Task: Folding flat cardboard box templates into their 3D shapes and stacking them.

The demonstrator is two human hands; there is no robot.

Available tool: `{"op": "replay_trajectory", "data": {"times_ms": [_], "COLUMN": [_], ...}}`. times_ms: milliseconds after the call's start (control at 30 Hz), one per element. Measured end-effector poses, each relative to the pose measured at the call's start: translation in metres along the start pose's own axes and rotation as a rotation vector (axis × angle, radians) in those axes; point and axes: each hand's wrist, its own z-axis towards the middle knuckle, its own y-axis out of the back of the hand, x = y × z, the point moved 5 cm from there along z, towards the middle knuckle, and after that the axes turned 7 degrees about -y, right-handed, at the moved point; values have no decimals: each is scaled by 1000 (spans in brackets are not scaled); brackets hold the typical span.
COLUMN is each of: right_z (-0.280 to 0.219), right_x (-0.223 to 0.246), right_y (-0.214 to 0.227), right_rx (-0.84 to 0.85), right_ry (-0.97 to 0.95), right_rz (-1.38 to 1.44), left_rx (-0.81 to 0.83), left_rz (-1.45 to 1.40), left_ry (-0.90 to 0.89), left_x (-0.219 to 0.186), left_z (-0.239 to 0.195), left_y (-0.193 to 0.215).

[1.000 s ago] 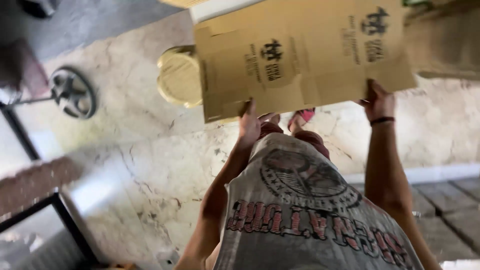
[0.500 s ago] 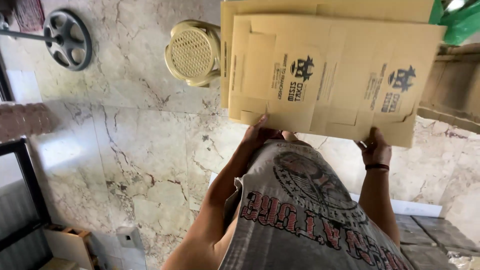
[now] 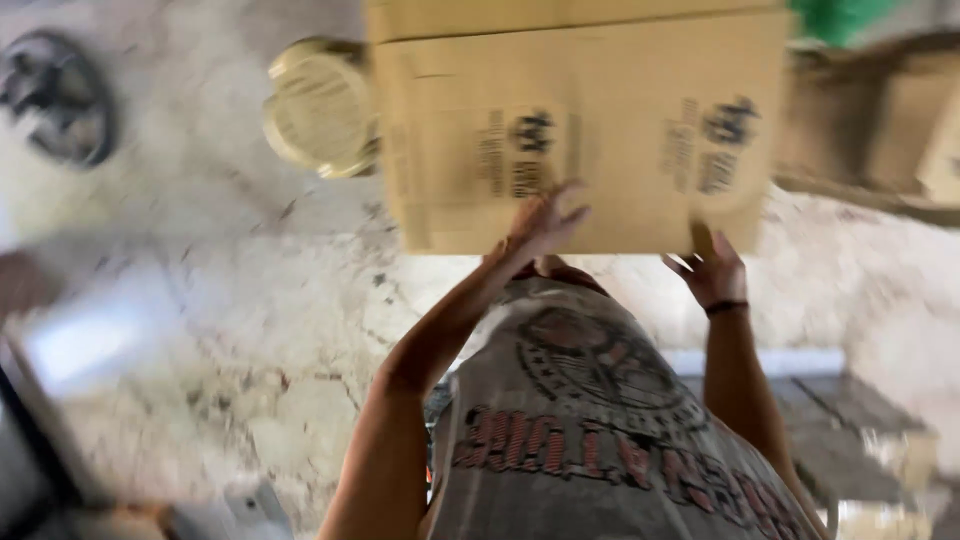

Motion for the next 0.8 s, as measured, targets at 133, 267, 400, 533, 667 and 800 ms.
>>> {"op": "replay_trajectory", "data": {"times_ms": [133, 267, 400, 533, 667, 800], "right_z": [21, -40, -35, -38, -61, -81], "right_x": [27, 82, 101, 103, 97, 104], "right_y": [34, -47, -68, -68, -104, -114], "right_rx": [206, 133, -41, -160, 323, 340], "right_ry": [57, -90, -163, 67, 545, 538], "right_rz": [21, -511, -845, -1121, -912, -1149], "left_rx": [50, 193, 213, 132, 71, 49], "left_rz": [598, 858, 744, 686, 744, 671], "left_ry": [70, 167, 372, 394, 371, 385], "left_x": [-83, -102, -106, -93, -80, -93], "left_z": [71, 137, 159, 162, 165, 160], "left_y": [-29, -77, -103, -115, -122, -115]}}
